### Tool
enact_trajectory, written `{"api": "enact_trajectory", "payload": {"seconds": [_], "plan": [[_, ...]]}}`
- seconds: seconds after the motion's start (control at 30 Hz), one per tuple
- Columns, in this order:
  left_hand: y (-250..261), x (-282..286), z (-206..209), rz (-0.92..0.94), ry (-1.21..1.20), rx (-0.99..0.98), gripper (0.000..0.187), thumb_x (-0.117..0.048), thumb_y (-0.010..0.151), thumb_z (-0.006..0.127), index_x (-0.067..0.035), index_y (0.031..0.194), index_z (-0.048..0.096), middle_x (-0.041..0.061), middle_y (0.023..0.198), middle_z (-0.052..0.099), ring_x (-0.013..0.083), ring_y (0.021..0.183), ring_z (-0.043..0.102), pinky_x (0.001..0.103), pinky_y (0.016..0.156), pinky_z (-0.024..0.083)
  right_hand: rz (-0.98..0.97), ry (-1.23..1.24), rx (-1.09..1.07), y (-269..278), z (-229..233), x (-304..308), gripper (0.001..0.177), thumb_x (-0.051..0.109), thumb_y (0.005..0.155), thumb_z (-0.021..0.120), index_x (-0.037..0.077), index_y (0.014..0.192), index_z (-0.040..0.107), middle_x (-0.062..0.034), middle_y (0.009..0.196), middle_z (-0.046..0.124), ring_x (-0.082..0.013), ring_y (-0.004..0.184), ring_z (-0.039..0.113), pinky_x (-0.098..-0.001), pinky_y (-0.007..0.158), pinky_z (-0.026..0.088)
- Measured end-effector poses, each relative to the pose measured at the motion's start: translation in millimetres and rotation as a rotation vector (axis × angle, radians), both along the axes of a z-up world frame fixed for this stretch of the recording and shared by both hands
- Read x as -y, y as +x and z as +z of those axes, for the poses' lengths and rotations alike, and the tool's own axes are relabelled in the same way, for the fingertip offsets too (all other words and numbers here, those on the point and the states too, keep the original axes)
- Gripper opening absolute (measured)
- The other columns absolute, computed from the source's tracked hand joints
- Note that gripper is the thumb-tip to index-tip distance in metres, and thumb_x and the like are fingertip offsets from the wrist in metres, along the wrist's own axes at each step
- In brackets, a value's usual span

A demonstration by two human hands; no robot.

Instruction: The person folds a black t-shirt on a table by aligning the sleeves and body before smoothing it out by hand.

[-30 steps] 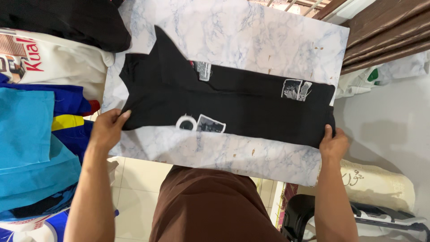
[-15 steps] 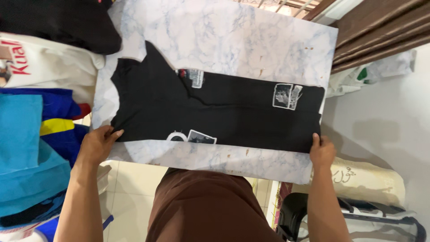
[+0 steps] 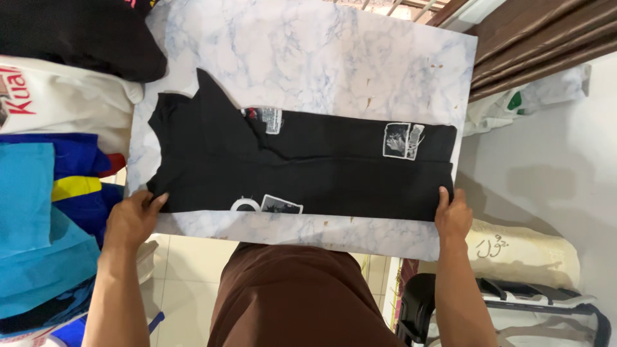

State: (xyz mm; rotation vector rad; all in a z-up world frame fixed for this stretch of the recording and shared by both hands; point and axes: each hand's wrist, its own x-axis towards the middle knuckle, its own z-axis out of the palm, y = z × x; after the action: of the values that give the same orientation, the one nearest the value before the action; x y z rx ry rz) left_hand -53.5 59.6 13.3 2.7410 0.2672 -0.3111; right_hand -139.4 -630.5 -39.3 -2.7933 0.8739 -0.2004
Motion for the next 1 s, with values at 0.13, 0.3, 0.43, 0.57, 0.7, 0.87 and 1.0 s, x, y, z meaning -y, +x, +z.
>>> {"api": "enact_trajectory", "payload": {"seconds": [0.13,0.3,0.43,0.57,0.7,0.87,1.0], "plan": [[16.5,21.8,-3.6,0.009,0.012,0.203,0.051,-0.053,0.099,0.071,-0.003,0.094,0.073,0.021,0.088,0.073,0.0434,0.081,0.071,0.051,0.072,0.055,0.099,-0.255,0.106,23.3,15.8,-18.1,0.042,0.037,0.099,0.071,0.001,0.120,0.065,-0.0228,0.104,0.070,-0.0457,0.093,0.066,-0.0574,0.076,0.049],[30.3,52.2,-23.1,0.203,0.074,0.229,0.042,-0.045,0.106,0.065,-0.004,0.096,0.070,0.023,0.081,0.072,0.0452,0.076,0.069,0.053,0.068,0.053,0.434,-0.117,0.192,75.7,44.6,-91.1,0.038,0.026,0.100,0.071,0.006,0.131,0.062,-0.0180,0.115,0.065,-0.0399,0.110,0.061,-0.0524,0.093,0.047],[29.9,49.7,-28.8,0.206,0.119,0.239,0.037,-0.040,0.111,0.061,-0.006,0.099,0.067,0.023,0.078,0.070,0.0458,0.073,0.068,0.055,0.066,0.051,0.708,0.118,0.102,102.2,46.0,-176.3,0.037,0.023,0.094,0.073,0.004,0.123,0.062,-0.0193,0.106,0.065,-0.0396,0.096,0.063,-0.0497,0.082,0.050],[28.0,59.8,-21.1,0.244,0.084,0.208,0.026,-0.030,0.109,0.061,-0.004,0.107,0.064,0.023,0.098,0.072,0.0446,0.093,0.067,0.053,0.082,0.050,0.649,0.144,0.035,117.6,40.7,-208.1,0.027,0.019,0.097,0.072,0.006,0.118,0.062,-0.0182,0.104,0.064,-0.0383,0.093,0.065,-0.0473,0.080,0.054],[32.6,94.6,-18.2,0.084,0.048,0.599,0.028,-0.009,0.098,0.066,-0.001,0.124,0.063,0.019,0.134,0.060,0.0393,0.125,0.056,0.053,0.105,0.042,0.739,0.165,0.116,133.3,43.1,-241.4,0.027,0.009,0.092,0.071,0.006,0.118,0.064,-0.0175,0.108,0.064,-0.0388,0.096,0.066,-0.0474,0.082,0.054],[46.2,150.2,-34.7,-0.043,0.029,0.504,0.045,-0.015,0.102,0.056,-0.003,0.145,0.054,0.022,0.157,0.045,0.0383,0.148,0.040,0.055,0.121,0.029,0.956,0.314,0.111,158.9,55.9,-328.6,0.039,0.021,0.089,0.078,0.004,0.120,0.063,-0.0169,0.108,0.064,-0.0371,0.099,0.065,-0.0461,0.083,0.055],[41.2,153.1,-46.7,-0.010,-0.014,0.392,0.056,-0.025,0.106,0.049,0.002,0.155,0.041,0.024,0.166,0.031,0.0380,0.156,0.026,0.054,0.126,0.018,1.100,0.217,0.050,178.4,65.6,-381.1,0.075,0.031,0.073,0.084,-0.004,0.134,0.056,-0.0202,0.108,0.061,-0.0387,0.103,0.061,-0.0481,0.083,0.049]]}}
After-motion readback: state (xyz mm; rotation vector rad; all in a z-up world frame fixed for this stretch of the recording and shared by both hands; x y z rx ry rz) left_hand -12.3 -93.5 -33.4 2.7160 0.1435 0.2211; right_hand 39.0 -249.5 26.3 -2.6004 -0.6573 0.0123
